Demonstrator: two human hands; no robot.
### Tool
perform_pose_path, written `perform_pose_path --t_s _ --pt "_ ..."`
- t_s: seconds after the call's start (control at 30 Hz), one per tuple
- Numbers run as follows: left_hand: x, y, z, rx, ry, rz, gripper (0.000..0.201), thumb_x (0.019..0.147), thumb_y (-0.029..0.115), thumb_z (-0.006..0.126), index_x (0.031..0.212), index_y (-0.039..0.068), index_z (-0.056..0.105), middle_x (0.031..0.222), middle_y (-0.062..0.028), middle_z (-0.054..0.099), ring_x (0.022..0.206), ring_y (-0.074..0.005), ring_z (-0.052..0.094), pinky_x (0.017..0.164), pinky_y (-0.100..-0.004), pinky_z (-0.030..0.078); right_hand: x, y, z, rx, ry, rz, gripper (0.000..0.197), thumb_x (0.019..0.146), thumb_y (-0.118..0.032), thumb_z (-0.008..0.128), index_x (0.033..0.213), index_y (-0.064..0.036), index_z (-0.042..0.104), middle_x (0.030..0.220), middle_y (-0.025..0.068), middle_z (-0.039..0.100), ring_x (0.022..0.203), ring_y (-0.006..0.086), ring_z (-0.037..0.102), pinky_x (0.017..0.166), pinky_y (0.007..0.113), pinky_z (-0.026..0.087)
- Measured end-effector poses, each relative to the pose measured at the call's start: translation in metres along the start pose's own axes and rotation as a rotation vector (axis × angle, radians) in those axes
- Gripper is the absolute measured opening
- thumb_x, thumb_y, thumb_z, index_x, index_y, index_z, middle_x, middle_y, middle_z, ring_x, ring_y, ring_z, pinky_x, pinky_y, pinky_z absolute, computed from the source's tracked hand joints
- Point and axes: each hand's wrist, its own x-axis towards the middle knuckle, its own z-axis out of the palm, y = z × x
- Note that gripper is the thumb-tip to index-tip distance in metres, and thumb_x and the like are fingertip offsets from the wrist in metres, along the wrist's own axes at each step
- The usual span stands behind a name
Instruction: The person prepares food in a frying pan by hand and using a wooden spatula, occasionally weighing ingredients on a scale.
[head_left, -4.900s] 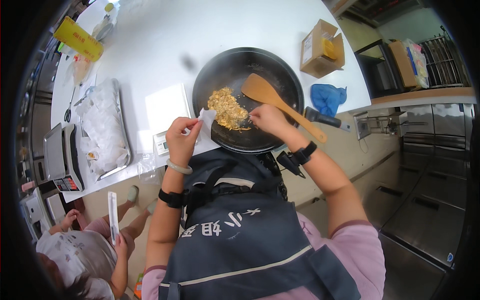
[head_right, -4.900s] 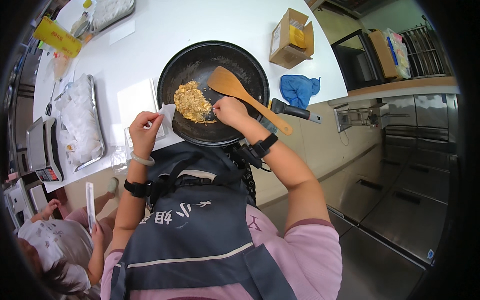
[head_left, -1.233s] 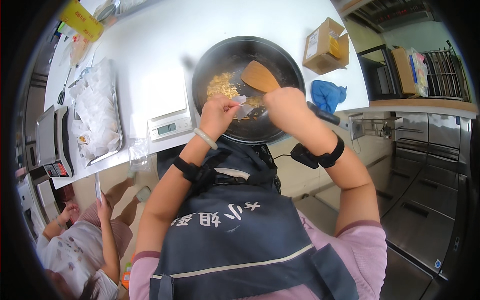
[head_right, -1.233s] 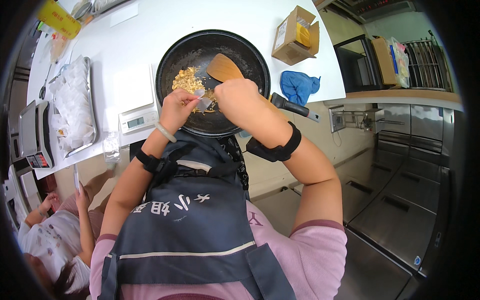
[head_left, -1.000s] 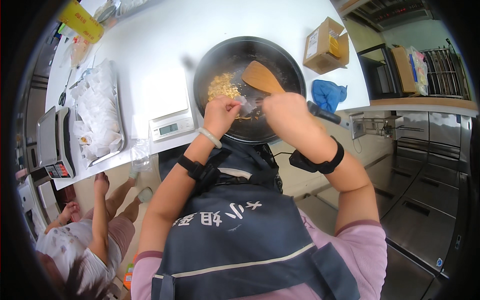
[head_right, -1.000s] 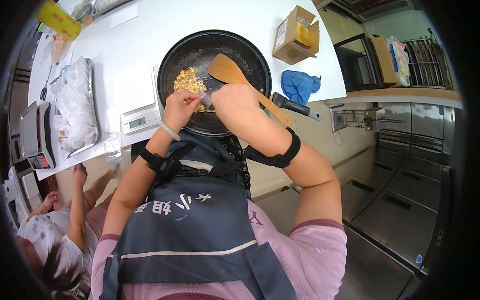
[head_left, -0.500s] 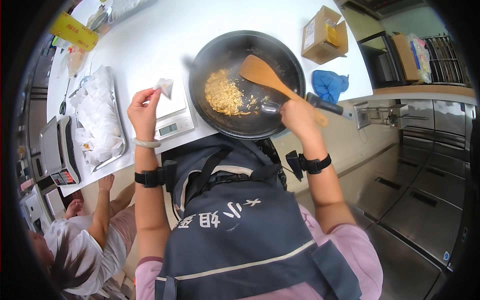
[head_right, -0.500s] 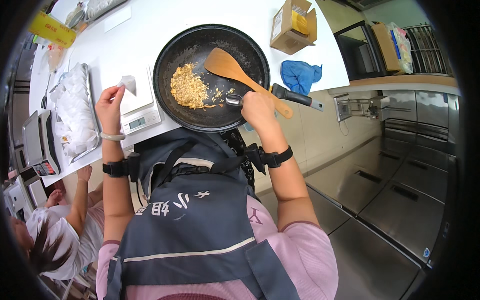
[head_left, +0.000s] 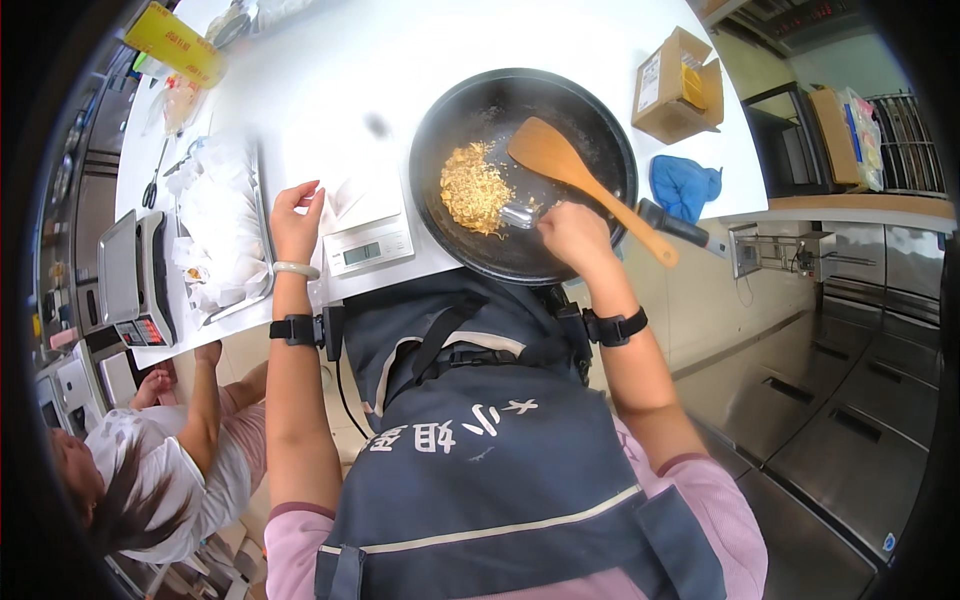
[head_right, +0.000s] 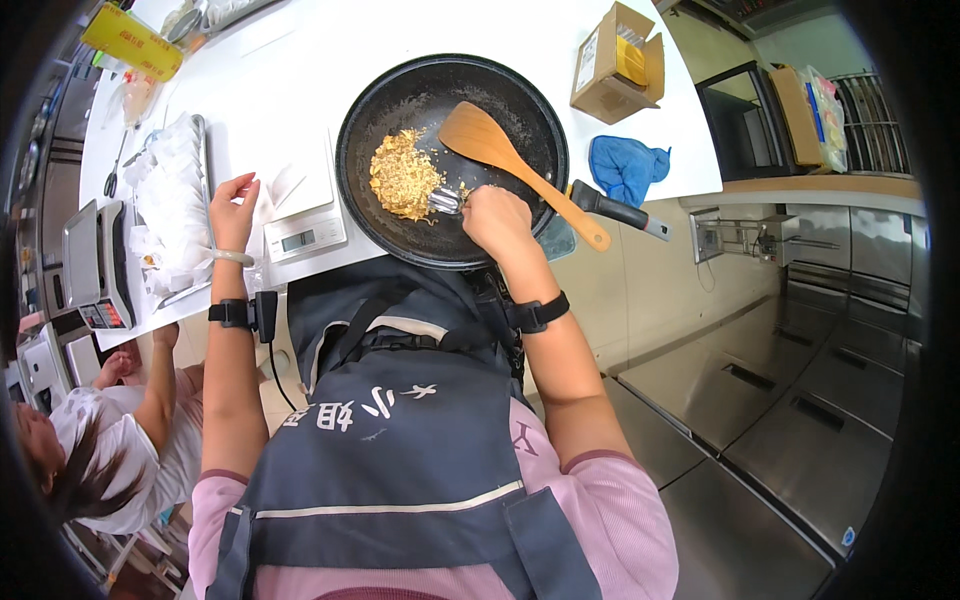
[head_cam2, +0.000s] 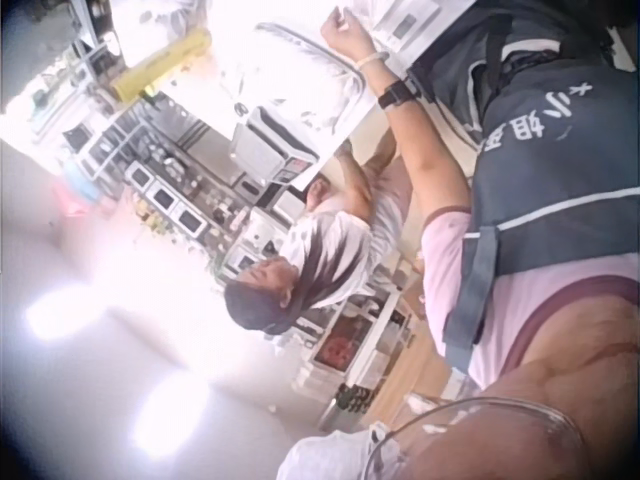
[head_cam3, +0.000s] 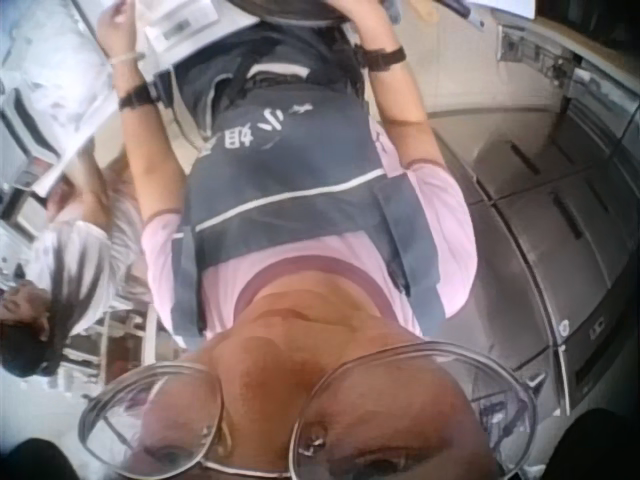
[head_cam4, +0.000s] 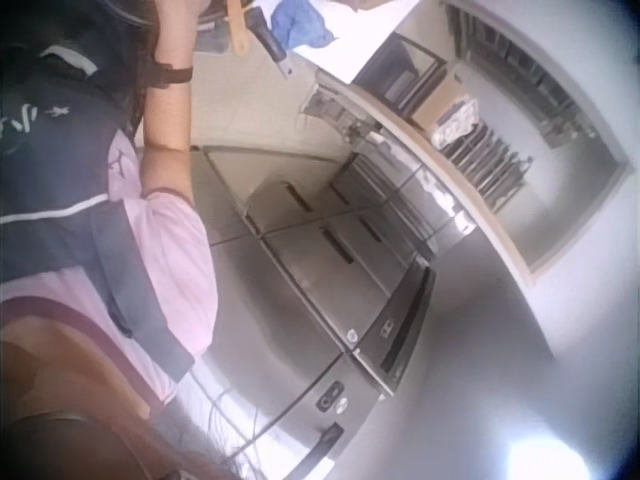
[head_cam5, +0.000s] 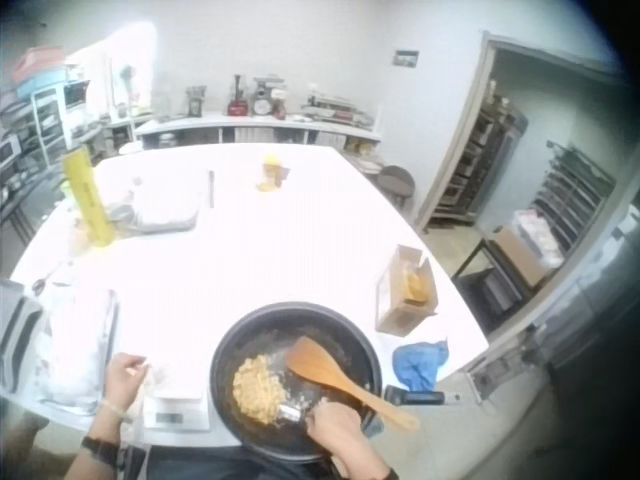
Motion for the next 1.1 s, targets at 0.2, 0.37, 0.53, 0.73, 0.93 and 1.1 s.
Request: perform_pose_path --t_s 0.2,0.37,0.53,0.73,0.93,1.1 --pt "-0.007 -0.002 -0.012 -0.088 0.0 -0.054 0.016 0.078 0.011 0.066 0.092 0.004 0.068 0.083 -0.007 0.063 0.069 -0.0139 0.057 0.068 -0.0264 0.046 -0.009 0.013 -0.008 0.015 -0.015 0.094 0.015 0.077 -0.019 0.061 0.081 -0.0093 0.071 0.079 0.0162 0.065 0.078 0.0327 0.063 0.071 0.041 0.05" --pt "-0.007 0.002 -0.007 -0.053 -0.037 0.015 0.018 0.079 0.011 0.067 0.095 0.003 0.068 0.083 -0.0053 0.063 0.071 -0.01 0.057 0.065 -0.0225 0.044 -0.015 0.02 -0.006 0.032 0.009 0.122 0.015 0.077 -0.02 0.061 0.08 -0.0089 0.071 0.079 0.0157 0.065 0.078 0.0327 0.063 0.07 0.041 0.049" --pt "-0.006 0.007 0.005 -0.09 -0.022 0.091 0.018 0.074 0.009 0.068 0.091 0.006 0.067 0.084 -0.0074 0.062 0.072 -0.0168 0.058 0.067 -0.0287 0.047 -0.019 0.028 0.0 0.043 0.034 0.07 0.016 0.077 -0.021 0.061 0.08 -0.0091 0.071 0.079 0.0159 0.065 0.078 0.0331 0.062 0.07 0.041 0.049" --pt "-0.003 0.014 0.014 0.009 0.016 0.159 0.018 0.071 0.011 0.069 0.088 0.006 0.067 0.082 -0.0103 0.06 0.078 -0.0249 0.057 0.071 -0.0344 0.047 -0.023 0.029 -0.001 0.074 0.023 0.133 0.015 0.077 -0.02 0.063 0.084 -0.0105 0.071 0.082 0.0141 0.066 0.079 0.0326 0.063 0.071 0.041 0.049" --pt "0.003 0.028 0.02 0.171 -0.015 0.208 0.021 0.071 0.014 0.07 0.089 0.007 0.066 0.088 -0.0134 0.06 0.084 -0.0318 0.057 0.076 -0.0395 0.046 -0.023 0.026 -0.004 0.105 0.009 0.185 0.015 0.077 -0.02 0.063 0.084 -0.0102 0.071 0.082 0.0141 0.066 0.08 0.0324 0.063 0.071 0.041 0.049" --pt "0.005 0.033 0.033 0.24 -0.082 0.168 0.015 0.071 0.012 0.07 0.085 0.008 0.068 0.089 -0.0104 0.059 0.086 -0.0267 0.057 0.076 -0.0365 0.047 -0.023 0.026 -0.002 0.099 -0.008 0.22 0.015 0.077 -0.021 0.063 0.084 -0.0104 0.071 0.081 0.0142 0.066 0.079 0.0325 0.063 0.07 0.041 0.049"
